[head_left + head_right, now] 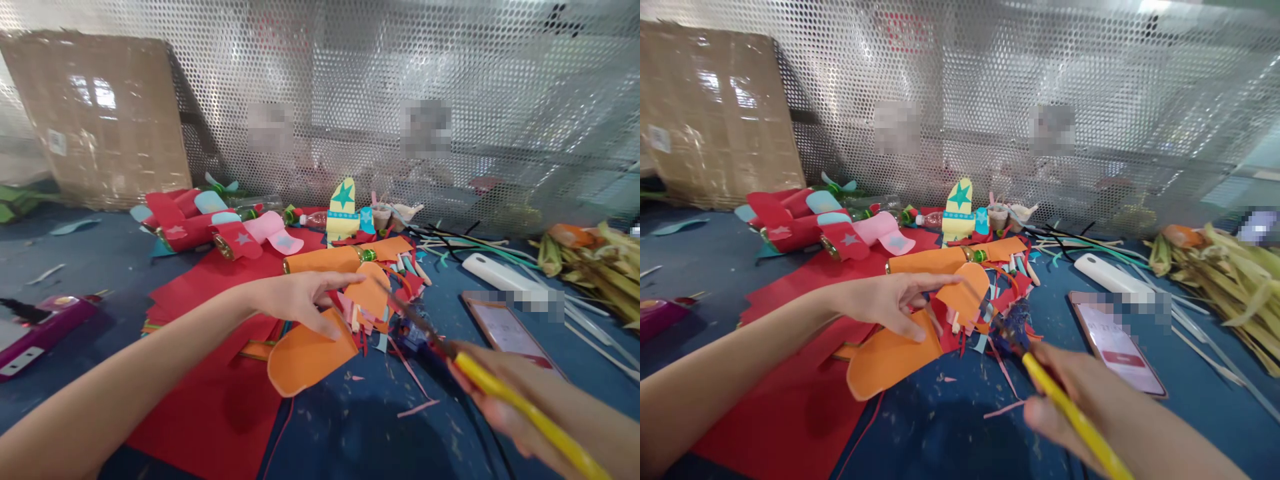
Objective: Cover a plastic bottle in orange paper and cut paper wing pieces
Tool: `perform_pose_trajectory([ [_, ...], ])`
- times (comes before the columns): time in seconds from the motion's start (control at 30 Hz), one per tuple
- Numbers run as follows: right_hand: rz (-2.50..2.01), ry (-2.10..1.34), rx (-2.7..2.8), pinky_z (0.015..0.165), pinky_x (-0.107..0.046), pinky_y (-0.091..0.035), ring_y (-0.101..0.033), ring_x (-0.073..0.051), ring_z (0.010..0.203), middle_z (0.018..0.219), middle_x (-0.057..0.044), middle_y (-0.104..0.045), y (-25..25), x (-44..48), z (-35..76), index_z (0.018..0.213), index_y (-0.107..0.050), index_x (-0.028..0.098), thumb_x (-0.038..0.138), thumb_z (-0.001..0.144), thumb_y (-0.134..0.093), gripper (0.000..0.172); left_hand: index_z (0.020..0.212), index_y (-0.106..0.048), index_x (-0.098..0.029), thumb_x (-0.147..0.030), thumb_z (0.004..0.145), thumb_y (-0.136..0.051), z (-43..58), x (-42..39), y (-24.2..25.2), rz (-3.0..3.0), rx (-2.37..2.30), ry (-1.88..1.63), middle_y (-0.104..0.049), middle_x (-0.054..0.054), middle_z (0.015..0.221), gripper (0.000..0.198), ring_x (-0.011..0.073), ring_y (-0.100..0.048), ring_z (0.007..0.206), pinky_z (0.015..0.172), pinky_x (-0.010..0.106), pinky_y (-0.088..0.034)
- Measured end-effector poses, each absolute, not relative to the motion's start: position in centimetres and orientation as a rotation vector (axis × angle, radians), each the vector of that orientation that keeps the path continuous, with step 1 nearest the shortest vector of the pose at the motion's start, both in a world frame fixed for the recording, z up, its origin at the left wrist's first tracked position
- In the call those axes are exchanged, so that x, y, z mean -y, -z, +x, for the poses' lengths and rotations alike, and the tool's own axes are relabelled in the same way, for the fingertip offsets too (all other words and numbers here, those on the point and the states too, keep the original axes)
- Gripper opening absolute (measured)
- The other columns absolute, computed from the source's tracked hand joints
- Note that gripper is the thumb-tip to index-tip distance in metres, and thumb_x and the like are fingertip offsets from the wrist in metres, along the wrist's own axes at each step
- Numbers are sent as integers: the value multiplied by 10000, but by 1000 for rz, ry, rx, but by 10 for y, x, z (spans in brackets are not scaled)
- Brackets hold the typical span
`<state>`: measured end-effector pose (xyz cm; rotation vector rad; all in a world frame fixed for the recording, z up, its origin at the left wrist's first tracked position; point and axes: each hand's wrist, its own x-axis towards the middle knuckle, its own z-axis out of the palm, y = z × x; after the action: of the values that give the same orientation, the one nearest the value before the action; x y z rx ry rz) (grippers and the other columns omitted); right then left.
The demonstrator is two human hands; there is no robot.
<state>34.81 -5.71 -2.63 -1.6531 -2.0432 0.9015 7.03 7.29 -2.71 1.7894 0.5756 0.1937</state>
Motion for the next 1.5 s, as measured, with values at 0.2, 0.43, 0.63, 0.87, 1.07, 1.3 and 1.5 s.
perform_pose_trajectory([
  [0.2,-2308,-143,2024,574,-328,-430,-658,-273,675,751,-141,-679,37,7,374,840,-552,179,428,925,-411,298,1510,-65,-260,-220,747,-737,78,-71,38,1693,-553,-156,-637,97,1084,1017,221,-622,1043,635,222,-442],
  [0.43,-2355,8,2013,594,-324,-439,-701,-323,744,744,-191,-705,52,-16,370,779,-660,100,251,880,-543,216,1509,-92,-281,-198,740,-722,89,-56,45,1706,-521,-97,-668,67,990,998,167,-627,906,578,187,-388],
  [0.63,-2068,5,1948,870,-389,-489,-653,-296,1015,1080,-158,-694,52,-5,364,1095,-630,134,384,915,-448,358,1498,-160,-320,-251,702,-775,93,-49,51,1775,-495,-11,-695,64,985,1008,36,-360,506,466,176,-264],
  [0.87,-1384,-1125,1582,866,-400,-535,-676,-249,979,1060,-85,-715,57,8,339,1103,-536,225,489,752,-654,455,1475,-237,-350,-296,737,-745,97,-39,54,1676,-495,-82,-664,62,1011,898,143,-608,750,575,211,-410],
  [1.07,-1279,-1297,1038,784,-293,-527,-652,-188,926,968,-13,-705,55,7,341,1003,-588,250,488,628,-804,494,1318,-494,-215,-183,751,-676,105,-54,78,1691,-712,-539,-626,77,1115,597,179,-601,995,839,308,-470],
  [1.3,-1268,-1588,1395,800,-276,-484,-631,-165,873,943,-14,-671,63,16,326,919,-626,196,390,703,-764,321,1062,-638,-159,-172,748,-655,114,-42,76,1604,-797,-662,-672,54,974,314,181,-629,926,881,346,-471],
  [1.5,-1355,-1378,1553,655,-237,-452,-564,-126,714,759,40,-553,68,22,315,826,-503,208,363,755,-669,238,1038,-644,-157,-279,799,-649,118,-26,66,1447,-799,-673,-656,91,1153,269,218,-595,1085,948,354,-441],
])
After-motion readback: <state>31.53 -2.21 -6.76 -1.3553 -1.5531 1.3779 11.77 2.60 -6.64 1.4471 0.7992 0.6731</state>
